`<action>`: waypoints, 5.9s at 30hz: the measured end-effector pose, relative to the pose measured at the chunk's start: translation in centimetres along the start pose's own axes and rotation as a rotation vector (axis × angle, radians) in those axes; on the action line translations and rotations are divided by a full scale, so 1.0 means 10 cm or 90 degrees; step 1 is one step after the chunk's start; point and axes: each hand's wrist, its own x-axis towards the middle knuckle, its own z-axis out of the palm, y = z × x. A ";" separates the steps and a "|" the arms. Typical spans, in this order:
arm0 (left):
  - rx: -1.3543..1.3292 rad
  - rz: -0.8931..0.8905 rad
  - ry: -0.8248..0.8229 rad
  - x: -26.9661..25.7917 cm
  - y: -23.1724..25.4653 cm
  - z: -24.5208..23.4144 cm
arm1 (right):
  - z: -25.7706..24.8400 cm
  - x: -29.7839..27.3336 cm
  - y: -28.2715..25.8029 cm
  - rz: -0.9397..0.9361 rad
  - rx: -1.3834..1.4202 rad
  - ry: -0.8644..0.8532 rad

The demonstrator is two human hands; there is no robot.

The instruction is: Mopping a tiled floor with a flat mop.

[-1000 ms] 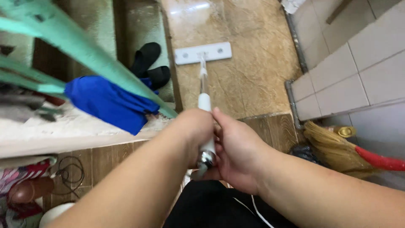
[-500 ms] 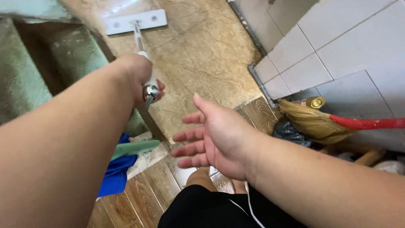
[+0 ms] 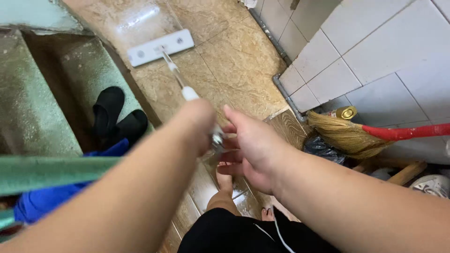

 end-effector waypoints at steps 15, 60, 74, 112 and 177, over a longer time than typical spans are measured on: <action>0.012 0.016 -0.154 -2.98 -2.48 2.09 | -1.69 -1.43 0.88 -0.060 0.132 0.009; -0.012 0.074 -0.039 0.26 1.40 2.57 | -1.66 -0.18 -1.73 0.005 0.151 0.111; 0.160 0.075 0.021 0.64 1.25 2.30 | -1.91 -0.14 -1.42 0.014 0.105 0.083; 0.266 0.081 -0.084 -0.61 -1.54 2.01 | -2.49 -1.11 1.05 0.082 0.122 0.141; -0.024 0.007 -0.003 -2.31 -3.81 1.13 | -2.33 -1.70 2.43 0.121 -0.063 -0.047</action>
